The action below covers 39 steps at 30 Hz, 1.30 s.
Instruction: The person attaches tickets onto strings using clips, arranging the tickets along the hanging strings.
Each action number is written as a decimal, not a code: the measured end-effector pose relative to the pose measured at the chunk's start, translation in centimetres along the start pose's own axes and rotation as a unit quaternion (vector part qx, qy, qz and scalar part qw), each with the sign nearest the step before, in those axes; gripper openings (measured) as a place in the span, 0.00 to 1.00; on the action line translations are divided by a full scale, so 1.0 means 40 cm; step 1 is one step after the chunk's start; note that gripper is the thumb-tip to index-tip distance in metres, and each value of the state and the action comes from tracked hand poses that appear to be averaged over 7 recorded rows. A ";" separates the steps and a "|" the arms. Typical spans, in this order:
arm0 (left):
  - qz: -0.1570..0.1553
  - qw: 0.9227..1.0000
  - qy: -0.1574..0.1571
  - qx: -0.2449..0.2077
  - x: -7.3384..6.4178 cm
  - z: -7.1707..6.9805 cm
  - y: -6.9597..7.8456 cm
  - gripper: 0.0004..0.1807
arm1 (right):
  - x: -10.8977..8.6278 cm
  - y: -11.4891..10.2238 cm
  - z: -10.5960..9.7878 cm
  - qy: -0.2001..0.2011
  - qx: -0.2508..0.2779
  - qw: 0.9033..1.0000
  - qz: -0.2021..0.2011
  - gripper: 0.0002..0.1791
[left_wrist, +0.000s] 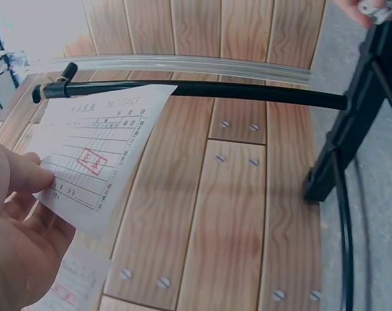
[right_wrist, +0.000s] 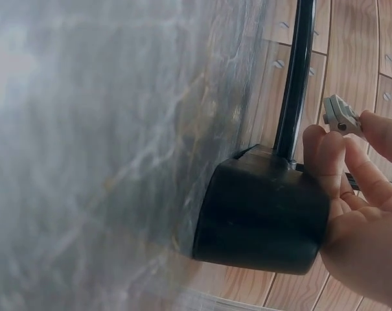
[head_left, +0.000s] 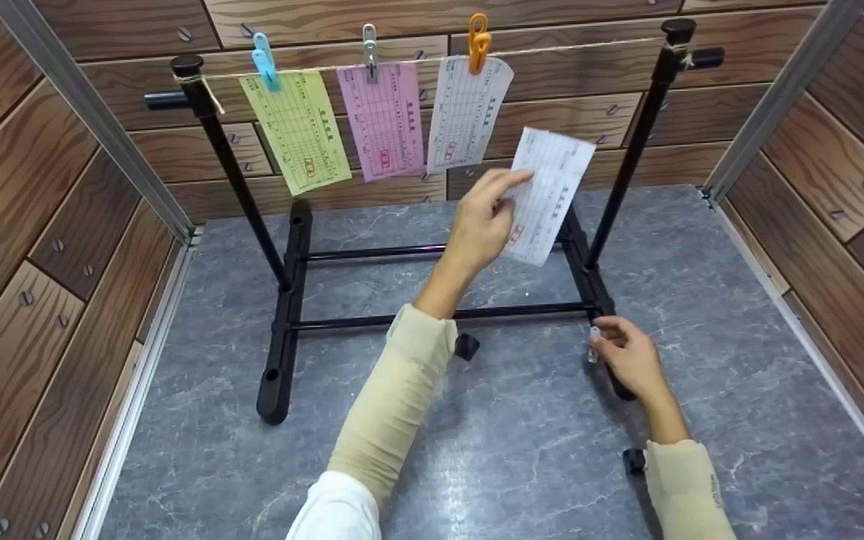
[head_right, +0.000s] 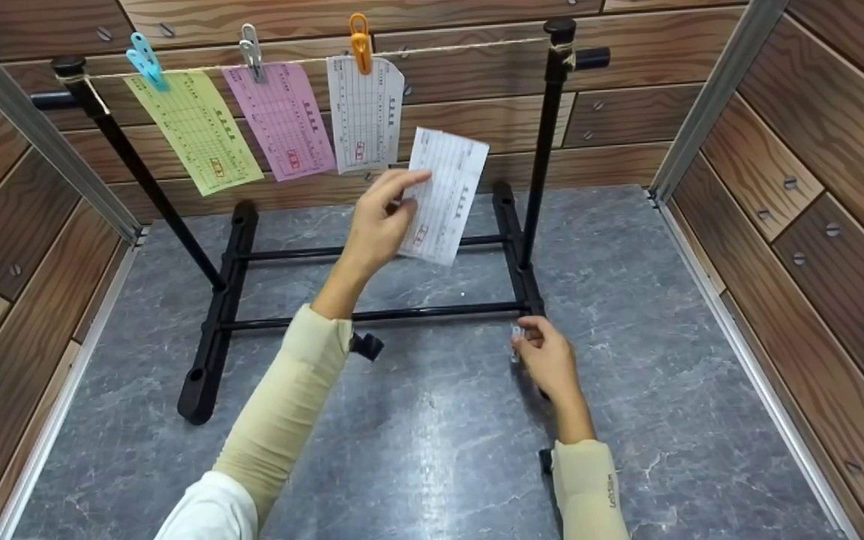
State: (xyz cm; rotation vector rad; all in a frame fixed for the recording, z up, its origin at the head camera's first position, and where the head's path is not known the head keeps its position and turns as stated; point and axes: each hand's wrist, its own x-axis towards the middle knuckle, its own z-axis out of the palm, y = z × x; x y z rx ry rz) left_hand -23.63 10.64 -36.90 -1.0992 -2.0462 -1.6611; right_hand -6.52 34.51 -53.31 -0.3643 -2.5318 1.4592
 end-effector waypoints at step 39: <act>-0.023 0.989 -0.061 -0.135 0.188 -0.005 0.031 0.27 | 0.000 -0.013 -0.004 -0.008 0.063 0.998 -0.003 0.17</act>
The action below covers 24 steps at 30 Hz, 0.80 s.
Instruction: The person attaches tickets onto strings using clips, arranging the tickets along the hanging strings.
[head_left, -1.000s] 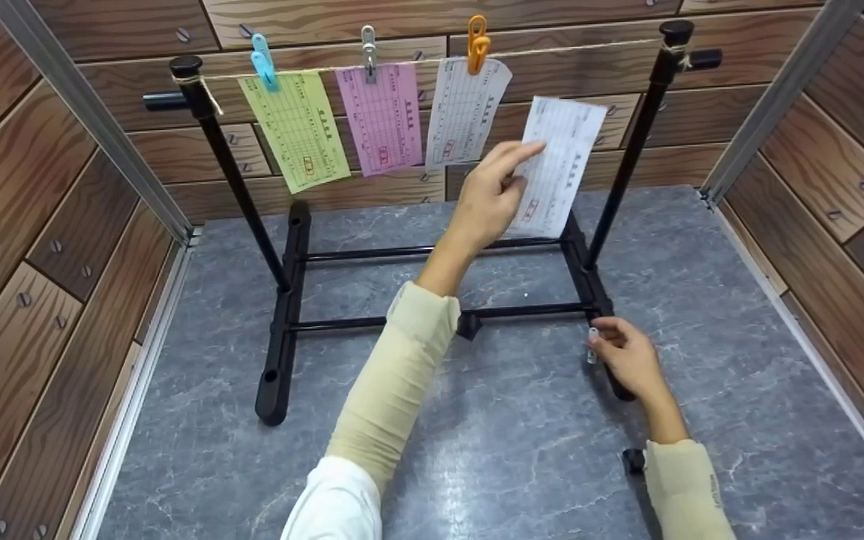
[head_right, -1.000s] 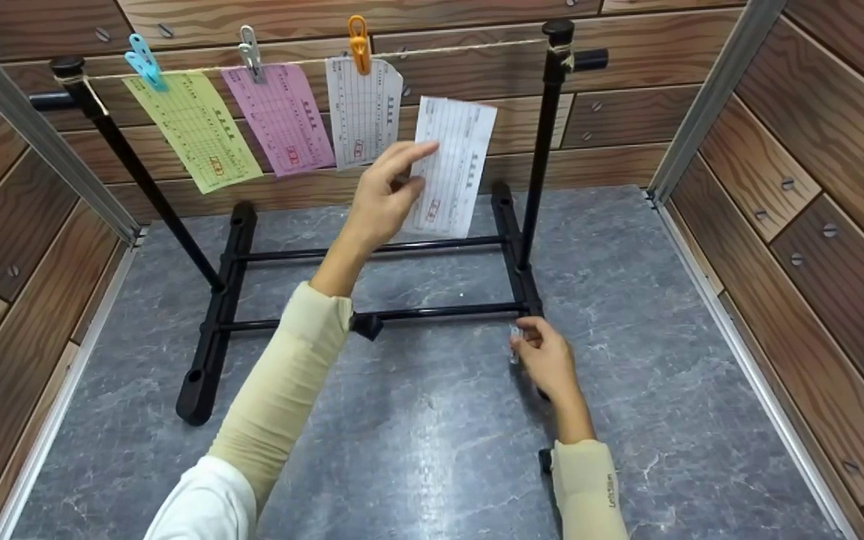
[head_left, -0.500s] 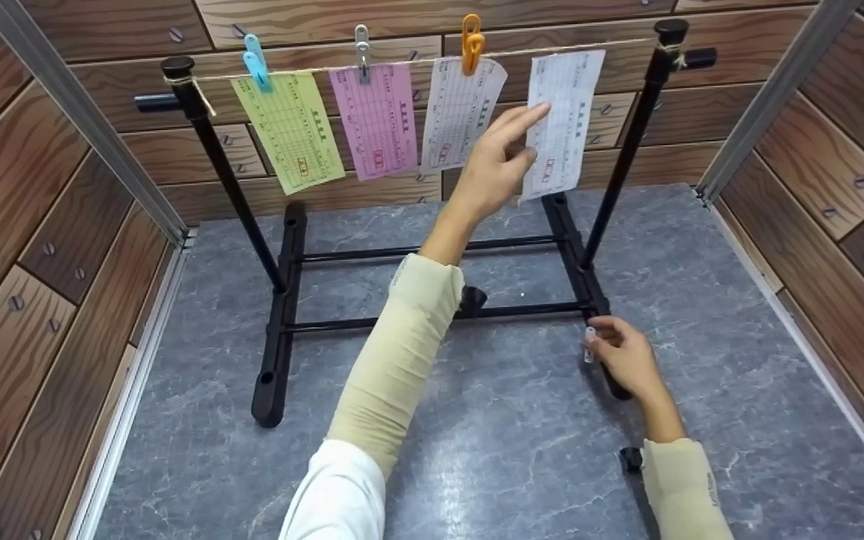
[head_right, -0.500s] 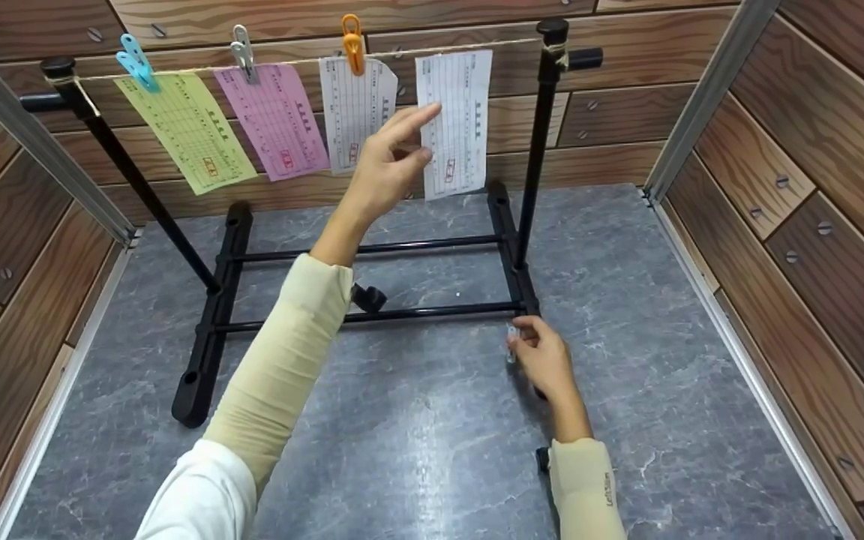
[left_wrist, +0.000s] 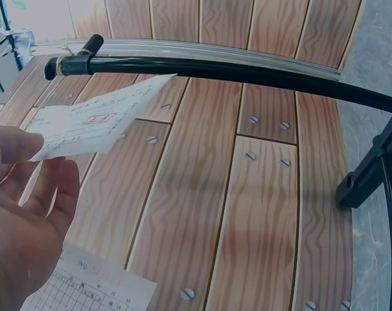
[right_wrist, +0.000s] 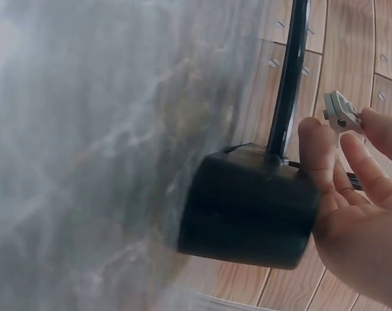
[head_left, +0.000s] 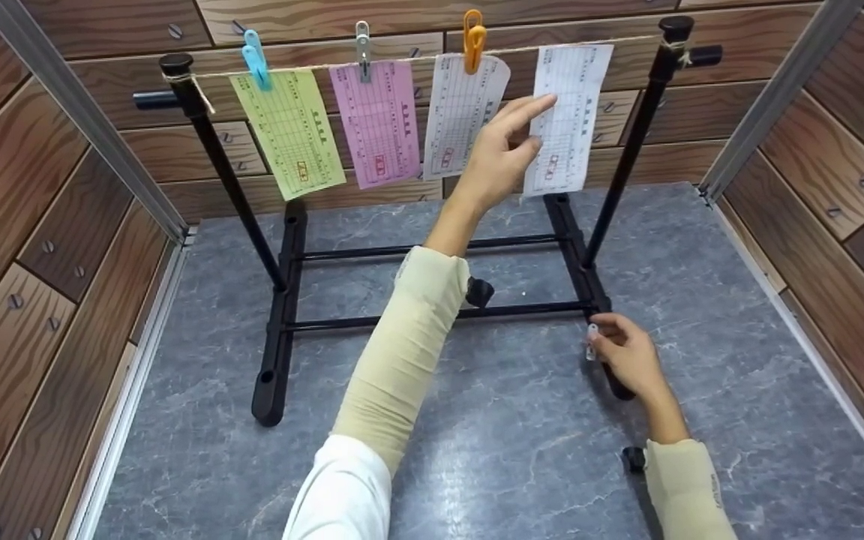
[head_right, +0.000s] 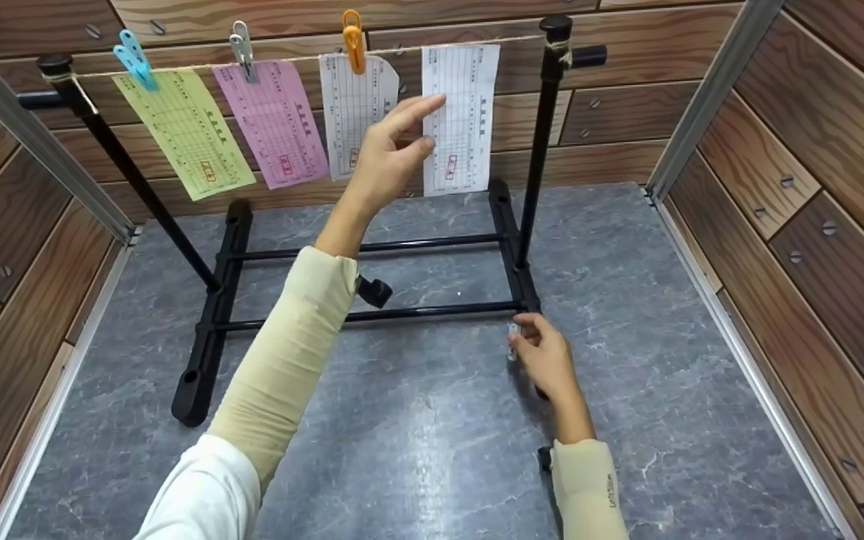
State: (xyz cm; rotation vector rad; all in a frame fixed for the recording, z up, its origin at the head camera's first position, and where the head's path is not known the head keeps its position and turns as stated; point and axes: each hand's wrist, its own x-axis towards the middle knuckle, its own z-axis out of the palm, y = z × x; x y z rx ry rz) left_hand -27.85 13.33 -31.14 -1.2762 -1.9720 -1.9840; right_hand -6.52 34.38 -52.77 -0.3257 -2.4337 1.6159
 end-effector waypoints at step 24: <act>-0.053 0.996 0.011 -0.064 -0.015 0.002 0.063 0.27 | 0.036 -0.401 -0.128 0.092 0.141 0.977 -0.130 0.23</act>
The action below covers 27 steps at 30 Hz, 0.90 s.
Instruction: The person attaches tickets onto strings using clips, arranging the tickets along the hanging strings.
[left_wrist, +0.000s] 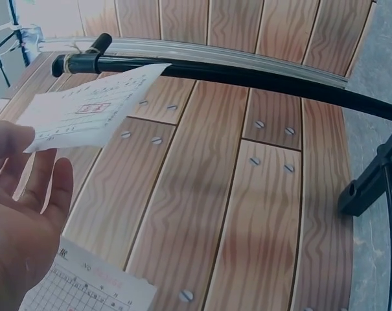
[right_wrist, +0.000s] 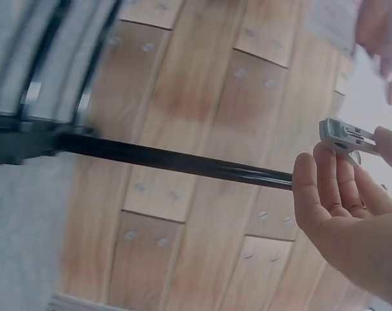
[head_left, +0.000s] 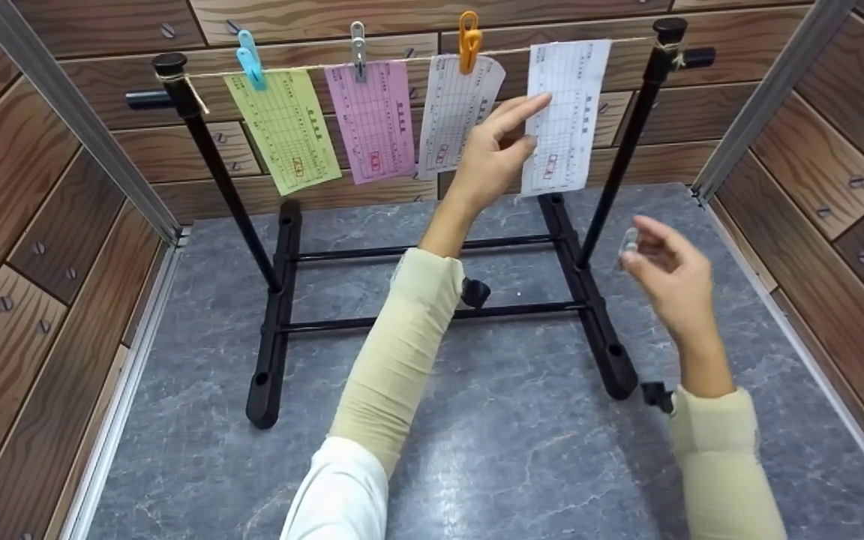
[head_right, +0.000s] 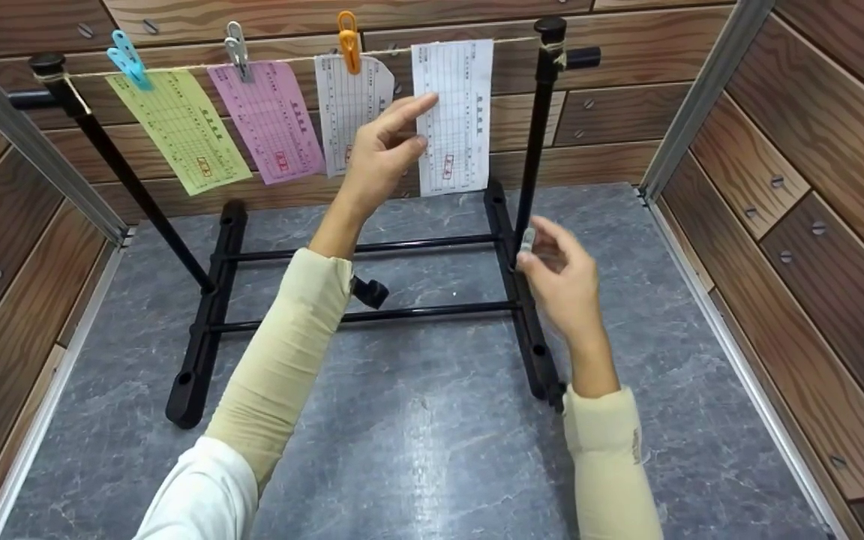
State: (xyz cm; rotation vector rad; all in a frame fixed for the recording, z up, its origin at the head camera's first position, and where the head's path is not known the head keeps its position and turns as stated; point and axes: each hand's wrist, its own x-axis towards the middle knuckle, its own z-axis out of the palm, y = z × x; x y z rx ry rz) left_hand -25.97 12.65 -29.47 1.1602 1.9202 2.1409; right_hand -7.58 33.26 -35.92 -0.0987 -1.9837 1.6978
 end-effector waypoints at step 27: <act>0.009 1.000 0.005 0.014 0.006 -0.008 -0.020 0.27 | 0.231 -0.237 0.063 -0.171 0.433 0.885 -0.023 0.19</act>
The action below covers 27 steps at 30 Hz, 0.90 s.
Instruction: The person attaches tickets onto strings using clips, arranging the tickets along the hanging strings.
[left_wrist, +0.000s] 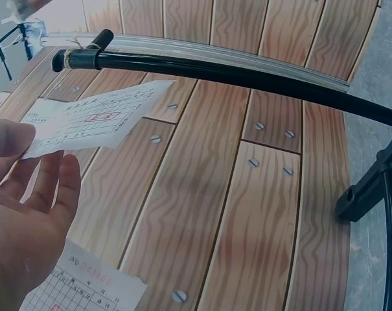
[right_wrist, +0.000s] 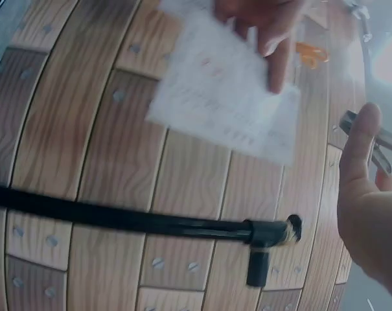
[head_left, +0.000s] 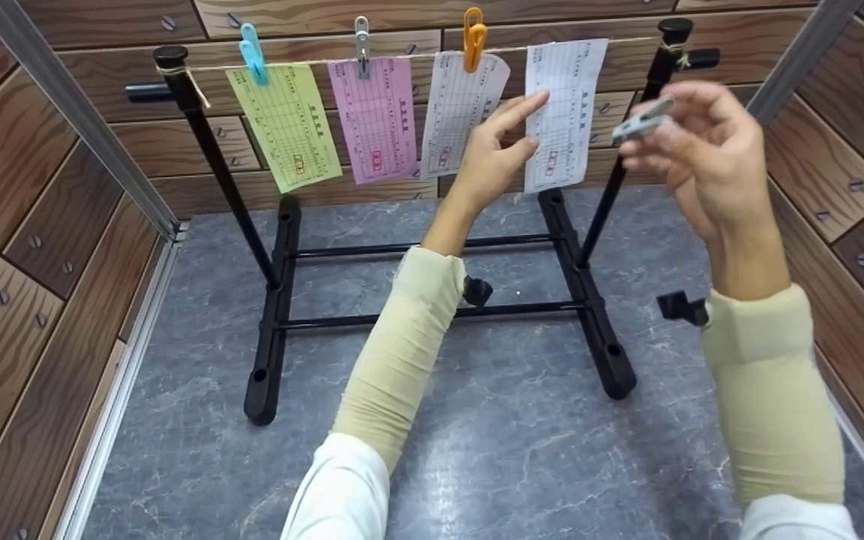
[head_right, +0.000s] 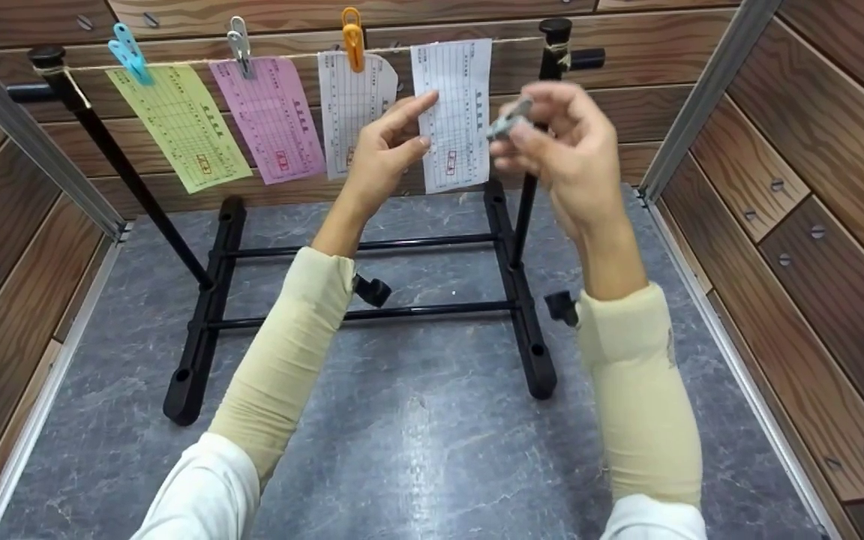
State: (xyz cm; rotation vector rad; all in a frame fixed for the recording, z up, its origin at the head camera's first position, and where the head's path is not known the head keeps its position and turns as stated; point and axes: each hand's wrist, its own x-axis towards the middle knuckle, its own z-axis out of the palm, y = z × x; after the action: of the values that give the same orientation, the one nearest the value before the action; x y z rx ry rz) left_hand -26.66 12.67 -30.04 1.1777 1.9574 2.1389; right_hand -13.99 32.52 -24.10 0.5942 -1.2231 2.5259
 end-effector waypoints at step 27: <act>-0.020 0.999 0.007 -0.029 0.006 0.017 -0.023 0.27 | 0.289 0.028 0.114 0.131 -0.379 0.916 -0.009 0.08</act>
State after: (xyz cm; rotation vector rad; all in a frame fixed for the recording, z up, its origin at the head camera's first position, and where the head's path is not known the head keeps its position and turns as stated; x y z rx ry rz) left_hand -26.90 13.56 -30.74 1.1091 1.8939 2.1747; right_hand -23.48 28.96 -16.83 0.0701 -1.8842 1.7957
